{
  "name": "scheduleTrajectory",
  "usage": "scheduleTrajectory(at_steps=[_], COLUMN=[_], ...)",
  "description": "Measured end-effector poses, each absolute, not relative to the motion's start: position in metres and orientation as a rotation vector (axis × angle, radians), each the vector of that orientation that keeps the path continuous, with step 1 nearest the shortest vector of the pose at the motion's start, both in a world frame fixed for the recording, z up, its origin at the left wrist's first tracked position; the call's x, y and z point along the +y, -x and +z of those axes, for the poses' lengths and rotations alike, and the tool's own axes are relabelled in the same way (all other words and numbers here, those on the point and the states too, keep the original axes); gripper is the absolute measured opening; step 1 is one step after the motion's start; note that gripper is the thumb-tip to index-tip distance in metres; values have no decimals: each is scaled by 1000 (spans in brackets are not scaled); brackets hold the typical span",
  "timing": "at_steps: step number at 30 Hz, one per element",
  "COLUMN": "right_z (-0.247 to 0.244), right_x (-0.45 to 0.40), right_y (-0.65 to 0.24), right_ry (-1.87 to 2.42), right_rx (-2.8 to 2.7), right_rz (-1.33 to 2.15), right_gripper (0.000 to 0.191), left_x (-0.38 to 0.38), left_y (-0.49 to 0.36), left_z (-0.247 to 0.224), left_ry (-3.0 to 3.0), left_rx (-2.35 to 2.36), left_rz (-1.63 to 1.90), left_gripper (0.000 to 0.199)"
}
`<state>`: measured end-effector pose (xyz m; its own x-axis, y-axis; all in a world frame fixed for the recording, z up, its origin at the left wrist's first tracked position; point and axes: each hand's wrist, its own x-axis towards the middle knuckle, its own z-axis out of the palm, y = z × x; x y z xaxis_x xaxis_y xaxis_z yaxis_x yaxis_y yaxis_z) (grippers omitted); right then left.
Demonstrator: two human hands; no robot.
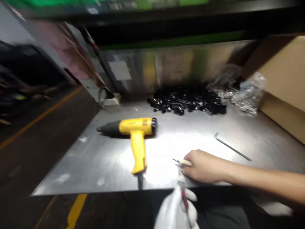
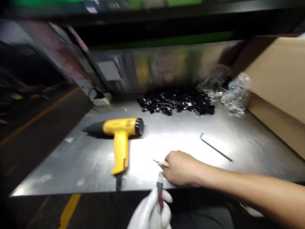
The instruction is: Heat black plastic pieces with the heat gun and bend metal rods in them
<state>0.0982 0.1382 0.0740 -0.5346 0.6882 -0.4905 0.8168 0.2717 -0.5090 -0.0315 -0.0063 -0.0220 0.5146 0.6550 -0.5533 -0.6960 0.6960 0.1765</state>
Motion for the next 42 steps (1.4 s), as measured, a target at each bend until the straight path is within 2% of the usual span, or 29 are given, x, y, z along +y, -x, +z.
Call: scheduleTrajectory(at_steps=[3,8,21,36,42], right_z=[81,83,79,73,82], right_x=[144,141,135,146,152], right_y=[-98,-102,-109,-116,-135], right_ry=[-1462,-1476,-1232,-1024,-1166], right_rx=[2288,2253,2550,2690,2761], right_rz=[-1122,-1108,-907,-828,-965], right_gripper=[14,14,11,6,5], left_x=[-2,-3,-10,5,5], left_y=[27,29,35,59,57], left_z=[-20,-6,-33,-30,-20], left_ry=[4,53,-5,-223,-201], left_rx=[694,738,515,552,699], left_rz=[846,832,817,632,602], left_gripper=[48,44,56,51,50])
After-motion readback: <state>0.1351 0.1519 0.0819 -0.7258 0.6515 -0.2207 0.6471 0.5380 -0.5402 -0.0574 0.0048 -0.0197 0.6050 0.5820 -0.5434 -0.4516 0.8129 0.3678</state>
